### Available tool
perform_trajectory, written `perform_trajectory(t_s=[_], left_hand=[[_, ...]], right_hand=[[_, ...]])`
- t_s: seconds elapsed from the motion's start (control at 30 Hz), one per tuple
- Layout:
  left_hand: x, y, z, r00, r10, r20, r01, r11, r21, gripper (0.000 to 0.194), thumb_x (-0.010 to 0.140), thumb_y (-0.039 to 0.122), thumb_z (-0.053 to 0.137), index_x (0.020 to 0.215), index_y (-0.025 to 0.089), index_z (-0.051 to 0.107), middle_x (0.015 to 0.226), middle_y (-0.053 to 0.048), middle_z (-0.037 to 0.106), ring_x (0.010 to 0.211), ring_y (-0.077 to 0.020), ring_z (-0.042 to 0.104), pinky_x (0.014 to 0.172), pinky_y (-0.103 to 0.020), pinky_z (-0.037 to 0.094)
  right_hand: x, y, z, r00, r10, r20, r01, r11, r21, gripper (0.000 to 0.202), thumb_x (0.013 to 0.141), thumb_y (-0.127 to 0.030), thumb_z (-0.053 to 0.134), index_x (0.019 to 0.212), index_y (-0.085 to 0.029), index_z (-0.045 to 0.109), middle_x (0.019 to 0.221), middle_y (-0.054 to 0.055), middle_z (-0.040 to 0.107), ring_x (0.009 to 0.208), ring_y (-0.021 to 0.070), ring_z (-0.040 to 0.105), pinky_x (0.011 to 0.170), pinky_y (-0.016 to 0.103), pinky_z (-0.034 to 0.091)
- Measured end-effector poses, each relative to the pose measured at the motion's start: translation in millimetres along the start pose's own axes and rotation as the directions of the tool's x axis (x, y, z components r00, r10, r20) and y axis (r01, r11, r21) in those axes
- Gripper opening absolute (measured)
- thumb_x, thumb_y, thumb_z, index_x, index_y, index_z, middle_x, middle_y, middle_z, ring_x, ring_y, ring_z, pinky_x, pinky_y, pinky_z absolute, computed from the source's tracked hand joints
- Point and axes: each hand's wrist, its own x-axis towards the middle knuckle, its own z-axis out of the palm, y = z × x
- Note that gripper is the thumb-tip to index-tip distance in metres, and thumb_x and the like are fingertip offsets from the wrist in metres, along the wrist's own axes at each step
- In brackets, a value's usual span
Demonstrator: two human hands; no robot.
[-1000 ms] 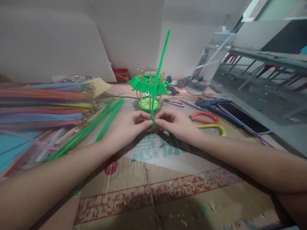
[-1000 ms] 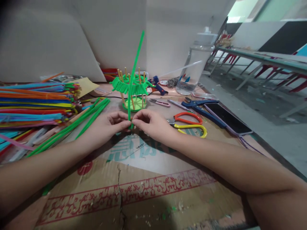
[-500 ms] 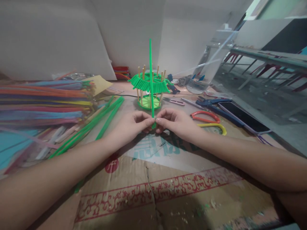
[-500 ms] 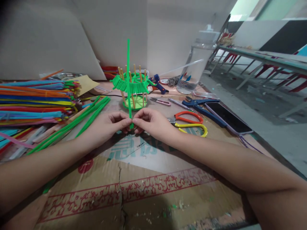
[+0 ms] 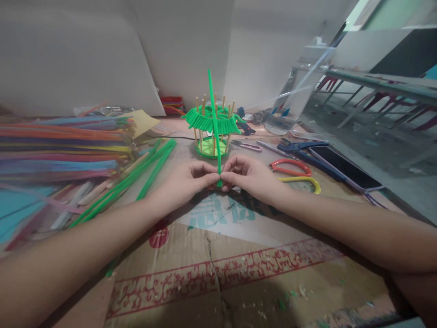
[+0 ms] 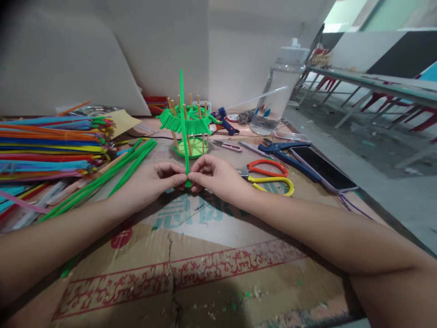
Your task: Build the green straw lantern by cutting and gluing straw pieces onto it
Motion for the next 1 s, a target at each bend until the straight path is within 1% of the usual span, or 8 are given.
perform_trajectory(t_s=[0.17, 0.27, 0.33, 0.43, 0.63, 0.8, 0.87, 1.0], left_hand=[[0.0, 0.0, 0.2, 1.000, 0.006, 0.017, -0.006, 1.000, 0.001, 0.023, 0.078, 0.038, 0.071, 0.085, 0.016, 0.069, 0.079, -0.003, 0.069, 0.072, -0.0142, 0.061, 0.070, -0.028, 0.048], [0.4, -0.4, -0.1, 1.000, 0.008, 0.012, -0.008, 1.000, -0.001, 0.024, 0.078, 0.039, 0.071, 0.082, 0.016, 0.069, 0.078, -0.003, 0.069, 0.071, -0.0144, 0.061, 0.071, -0.029, 0.049], [0.5, -0.6, -0.4, 1.000, -0.002, 0.016, 0.002, 1.000, 0.002, 0.025, 0.078, 0.040, 0.071, 0.082, 0.016, 0.068, 0.076, -0.002, 0.069, 0.070, -0.0141, 0.061, 0.070, -0.028, 0.049], [0.6, -0.5, -0.8, 0.999, -0.016, 0.032, 0.015, 1.000, 0.018, 0.026, 0.079, 0.042, 0.070, 0.079, 0.015, 0.067, 0.074, -0.002, 0.067, 0.069, -0.0136, 0.059, 0.067, -0.027, 0.047], [0.9, 1.2, -0.2, 0.998, 0.008, 0.057, -0.009, 1.000, 0.012, 0.027, 0.080, 0.043, 0.069, 0.080, 0.016, 0.068, 0.074, -0.002, 0.067, 0.067, -0.0131, 0.058, 0.066, -0.026, 0.047], [-1.7, 2.9, 0.0, 0.999, 0.032, 0.037, -0.036, 0.992, 0.124, 0.038, 0.087, 0.051, 0.059, 0.077, 0.016, 0.070, 0.074, -0.003, 0.068, 0.071, -0.0154, 0.060, 0.068, -0.027, 0.047], [-3.0, 3.3, 0.8, 0.999, 0.030, 0.033, -0.034, 0.988, 0.150, 0.036, 0.087, 0.050, 0.059, 0.079, 0.016, 0.071, 0.077, -0.003, 0.069, 0.073, -0.0158, 0.061, 0.069, -0.027, 0.047], [-4.8, 4.1, 3.0, 0.999, 0.012, 0.032, -0.019, 0.980, 0.197, 0.028, 0.084, 0.043, 0.064, 0.084, 0.017, 0.071, 0.082, -0.003, 0.072, 0.073, -0.0150, 0.061, 0.068, -0.027, 0.047]], right_hand=[[1.4, 2.0, -1.5, 1.000, -0.005, 0.007, 0.005, 1.000, 0.012, 0.021, 0.079, -0.023, 0.072, 0.085, -0.020, 0.052, 0.064, -0.005, 0.066, 0.059, 0.0105, 0.068, 0.058, 0.023, 0.057], [0.6, 2.0, -0.5, 0.999, -0.040, -0.018, 0.040, 0.999, -0.013, 0.018, 0.079, -0.022, 0.071, 0.092, -0.019, 0.058, 0.065, -0.005, 0.066, 0.057, 0.0095, 0.065, 0.059, 0.023, 0.056], [-1.1, 1.0, 1.1, 0.996, -0.078, -0.042, 0.076, 0.996, -0.047, 0.017, 0.079, -0.022, 0.070, 0.094, -0.019, 0.063, 0.071, -0.004, 0.067, 0.057, 0.0082, 0.063, 0.060, 0.022, 0.056], [-4.2, -2.4, 3.7, 0.993, -0.111, -0.046, 0.107, 0.990, -0.091, 0.013, 0.080, -0.023, 0.069, 0.091, -0.018, 0.066, 0.076, -0.002, 0.068, 0.059, 0.0078, 0.062, 0.060, 0.022, 0.055], [-3.2, -7.1, 2.8, 0.997, -0.072, -0.037, 0.067, 0.991, -0.112, 0.014, 0.078, -0.028, 0.071, 0.078, -0.019, 0.060, 0.066, -0.003, 0.063, 0.059, 0.0102, 0.062, 0.059, 0.025, 0.053], [-0.2, -4.9, -1.7, 0.997, -0.057, -0.052, 0.051, 0.991, -0.124, 0.012, 0.078, -0.026, 0.068, 0.077, -0.018, 0.059, 0.067, -0.003, 0.062, 0.058, 0.0097, 0.059, 0.058, 0.024, 0.050], [-0.1, -4.5, -2.4, 0.997, -0.058, -0.050, 0.051, 0.991, -0.125, 0.013, 0.078, -0.027, 0.068, 0.077, -0.018, 0.059, 0.065, -0.003, 0.061, 0.057, 0.0095, 0.057, 0.057, 0.024, 0.049], [-0.2, -6.3, -2.1, 0.997, -0.063, -0.035, 0.058, 0.990, -0.125, 0.014, 0.078, -0.028, 0.068, 0.074, -0.019, 0.057, 0.062, -0.005, 0.059, 0.055, 0.0093, 0.056, 0.055, 0.023, 0.047]])
